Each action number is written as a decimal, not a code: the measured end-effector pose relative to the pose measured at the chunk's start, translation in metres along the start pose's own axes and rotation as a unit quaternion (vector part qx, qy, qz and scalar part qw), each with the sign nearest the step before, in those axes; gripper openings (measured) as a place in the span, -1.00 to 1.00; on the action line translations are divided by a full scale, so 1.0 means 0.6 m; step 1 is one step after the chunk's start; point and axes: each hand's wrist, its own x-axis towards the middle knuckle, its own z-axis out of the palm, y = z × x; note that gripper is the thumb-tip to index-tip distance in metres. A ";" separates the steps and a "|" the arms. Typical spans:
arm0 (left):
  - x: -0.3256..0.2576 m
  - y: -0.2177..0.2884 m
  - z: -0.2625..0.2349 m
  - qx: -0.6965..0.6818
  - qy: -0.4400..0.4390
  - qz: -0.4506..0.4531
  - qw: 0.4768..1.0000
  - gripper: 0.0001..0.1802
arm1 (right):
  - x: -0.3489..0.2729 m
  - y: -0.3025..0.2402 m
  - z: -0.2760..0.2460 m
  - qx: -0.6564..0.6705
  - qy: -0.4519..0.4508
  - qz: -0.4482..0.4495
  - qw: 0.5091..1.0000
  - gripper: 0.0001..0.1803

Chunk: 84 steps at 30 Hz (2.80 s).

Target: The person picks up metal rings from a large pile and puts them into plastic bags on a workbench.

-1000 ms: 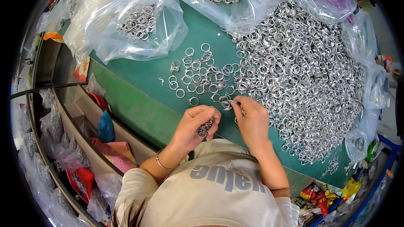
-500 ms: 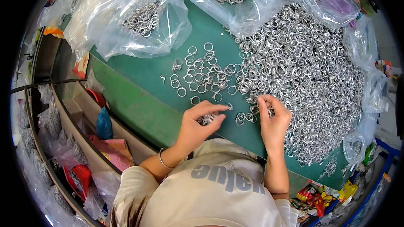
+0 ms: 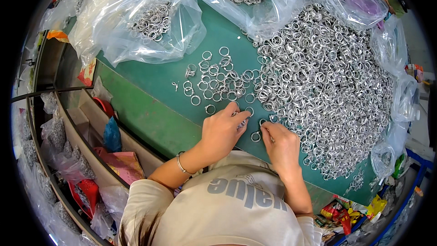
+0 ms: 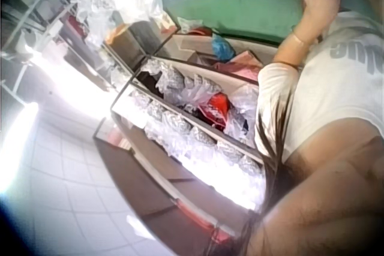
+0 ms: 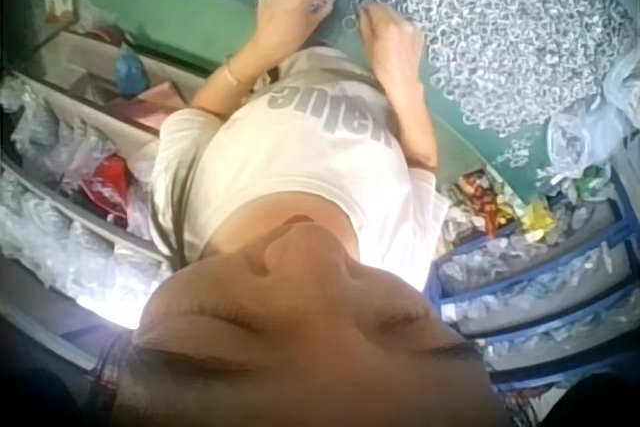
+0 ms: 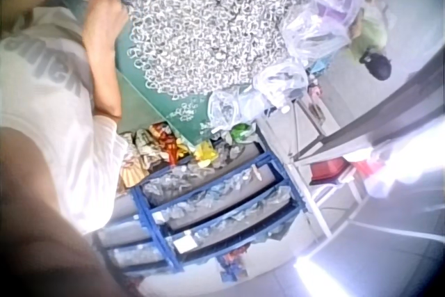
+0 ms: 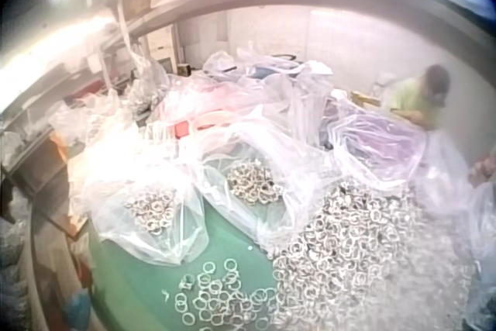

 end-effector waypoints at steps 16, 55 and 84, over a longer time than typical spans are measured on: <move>0.008 0.017 -0.042 -0.483 -0.117 -0.154 0.854 -0.89 | 0.021 0.039 -0.007 0.832 -0.069 0.210 0.508 -0.65; -0.002 -0.016 -0.029 -0.320 0.097 -0.110 0.936 -0.85 | 0.072 -0.022 0.023 -0.193 0.031 0.007 0.981 -0.61; -0.011 -0.015 -0.033 -0.233 0.080 -0.108 0.963 -0.74 | 0.098 0.001 -0.021 -0.062 0.189 0.012 0.980 -0.96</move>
